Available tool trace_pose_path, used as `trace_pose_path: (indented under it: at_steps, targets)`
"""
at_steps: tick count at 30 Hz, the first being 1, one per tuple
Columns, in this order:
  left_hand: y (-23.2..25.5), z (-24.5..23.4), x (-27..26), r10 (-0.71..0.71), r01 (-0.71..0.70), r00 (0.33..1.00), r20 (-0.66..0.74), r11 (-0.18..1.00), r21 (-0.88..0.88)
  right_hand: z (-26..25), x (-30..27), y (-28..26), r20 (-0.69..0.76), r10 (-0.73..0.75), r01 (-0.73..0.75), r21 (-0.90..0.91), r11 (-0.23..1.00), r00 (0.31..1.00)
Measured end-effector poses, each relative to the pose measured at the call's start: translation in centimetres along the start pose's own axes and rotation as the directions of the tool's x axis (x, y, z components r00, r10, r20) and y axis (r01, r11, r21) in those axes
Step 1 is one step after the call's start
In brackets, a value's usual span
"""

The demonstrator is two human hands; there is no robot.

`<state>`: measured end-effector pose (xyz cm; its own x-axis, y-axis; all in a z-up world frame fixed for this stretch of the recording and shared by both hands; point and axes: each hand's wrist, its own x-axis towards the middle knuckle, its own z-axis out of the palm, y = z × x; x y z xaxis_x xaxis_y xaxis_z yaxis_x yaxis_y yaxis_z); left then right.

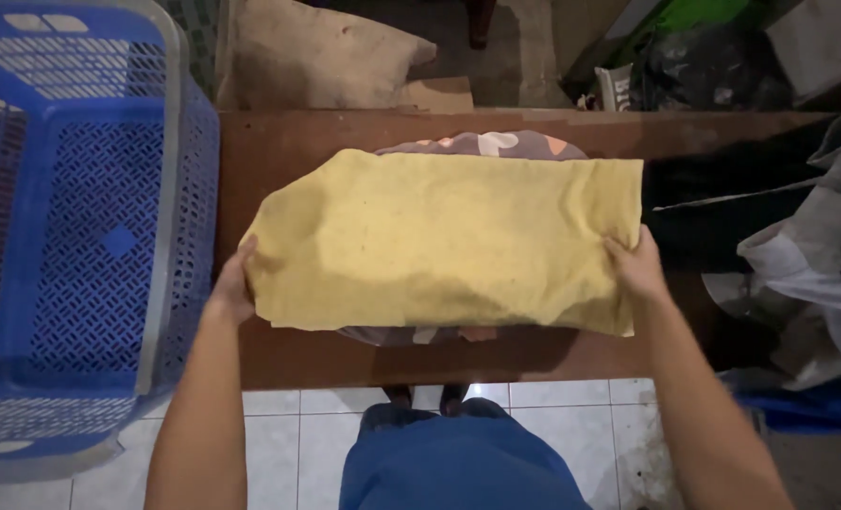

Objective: Folding laundry including a yellow towel and undergarments.

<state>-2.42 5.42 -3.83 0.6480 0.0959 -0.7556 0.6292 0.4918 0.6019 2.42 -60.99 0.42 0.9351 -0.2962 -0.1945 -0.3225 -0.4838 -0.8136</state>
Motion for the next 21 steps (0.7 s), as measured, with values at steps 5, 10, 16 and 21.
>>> trace_pose_path:
  at_steps: [5, 10, 16, 21]
  targets:
    - [3.6, 2.3, -1.1, 0.088, -0.106, 0.963, 0.256, 0.993, 0.058, -2.8, 1.9, -3.2, 0.174, 0.040, -0.110, 0.416, 0.903, 0.984]
    - [6.6, 4.5, -8.3, 0.370, -0.371, 0.871, 0.322, 0.927, -0.062, -6.2, 0.8, -8.2, 0.232, -0.049, -0.107, 0.613, 0.783, 0.971]
    - [-0.4, -1.6, 0.8, 0.312, -0.341, 0.929, 0.200, 0.931, 0.132, -5.0, 3.9, 0.5, 0.193, -0.060, -0.019, 0.385, 0.923, 0.979]
    - [-6.1, -0.8, 3.9, 0.372, -0.342, 0.928, -0.022, 0.874, 0.344, -2.4, 2.3, 5.5, 0.006, 0.182, -0.177, -0.210, 0.962, 0.983]
